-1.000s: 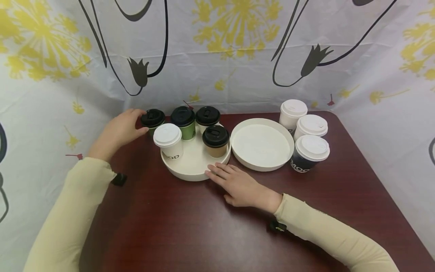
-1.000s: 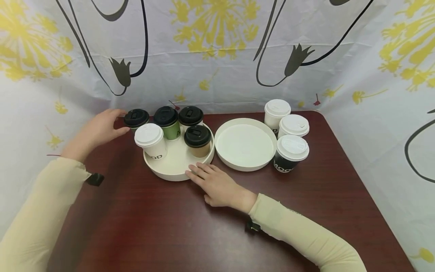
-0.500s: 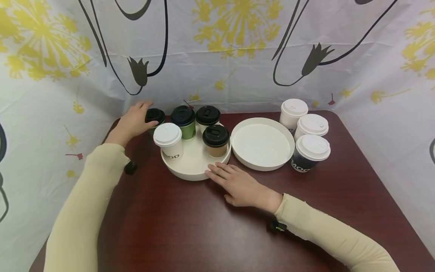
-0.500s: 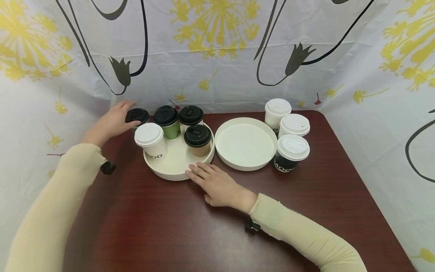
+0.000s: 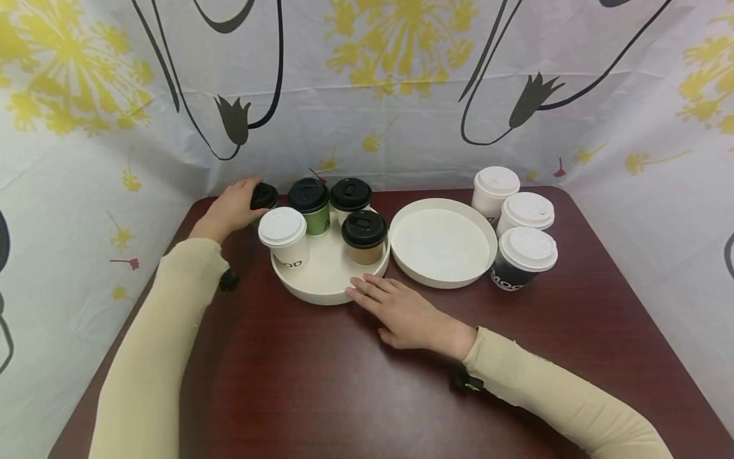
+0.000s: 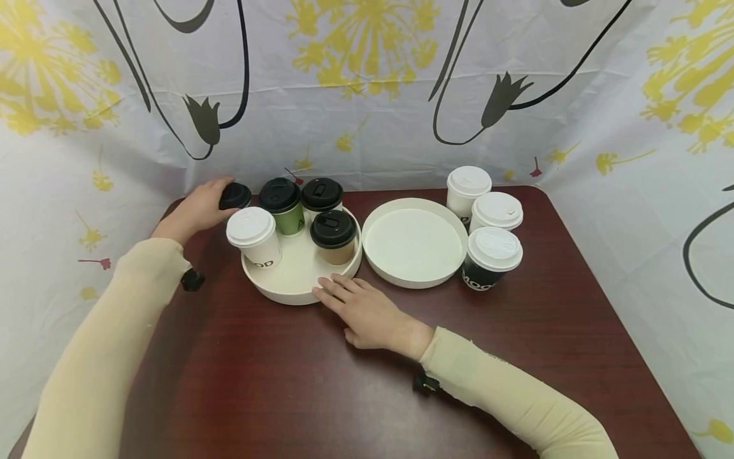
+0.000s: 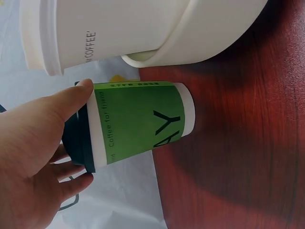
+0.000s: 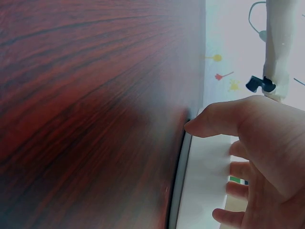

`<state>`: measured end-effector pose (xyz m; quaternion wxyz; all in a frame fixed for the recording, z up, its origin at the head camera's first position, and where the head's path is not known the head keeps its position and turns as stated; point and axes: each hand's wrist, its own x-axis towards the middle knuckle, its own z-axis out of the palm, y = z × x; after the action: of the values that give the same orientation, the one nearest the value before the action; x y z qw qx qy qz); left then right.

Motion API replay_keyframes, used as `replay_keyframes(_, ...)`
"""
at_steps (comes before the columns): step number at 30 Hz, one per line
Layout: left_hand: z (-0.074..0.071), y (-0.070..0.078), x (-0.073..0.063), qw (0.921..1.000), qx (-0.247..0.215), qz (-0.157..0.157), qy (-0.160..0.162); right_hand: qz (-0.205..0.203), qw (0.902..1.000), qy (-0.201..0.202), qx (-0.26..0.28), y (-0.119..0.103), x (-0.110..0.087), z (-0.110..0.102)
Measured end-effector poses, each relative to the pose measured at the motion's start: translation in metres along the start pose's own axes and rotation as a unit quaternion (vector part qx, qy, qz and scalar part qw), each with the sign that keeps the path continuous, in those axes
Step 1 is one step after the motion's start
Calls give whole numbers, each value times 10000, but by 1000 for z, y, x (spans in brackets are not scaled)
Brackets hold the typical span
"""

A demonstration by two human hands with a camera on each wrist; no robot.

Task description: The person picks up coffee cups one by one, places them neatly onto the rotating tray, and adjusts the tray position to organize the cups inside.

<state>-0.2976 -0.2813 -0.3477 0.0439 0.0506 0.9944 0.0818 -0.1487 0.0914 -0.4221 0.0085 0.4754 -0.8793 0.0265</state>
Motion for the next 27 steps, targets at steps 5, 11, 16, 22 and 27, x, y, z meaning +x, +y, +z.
replay_keyframes(5,2,0,0,9999,7,-57,95,15,10000,2,13,0,0,1)
replay_keyframes(11,3,1,-1,9999,-6,-94,130,5,10000,43,4,0,0,2)
replay_keyframes(16,-1,2,-2,9999,4,-93,115,-9,10000,84,-52,0,0,2)
replay_keyframes(22,-15,2,-2,9996,-20,3,294,1,10000,69,-65,0,0,2)
replay_keyframes(27,-33,5,-6,9992,-134,-14,387,-13,9999,77,-75,1,0,3)
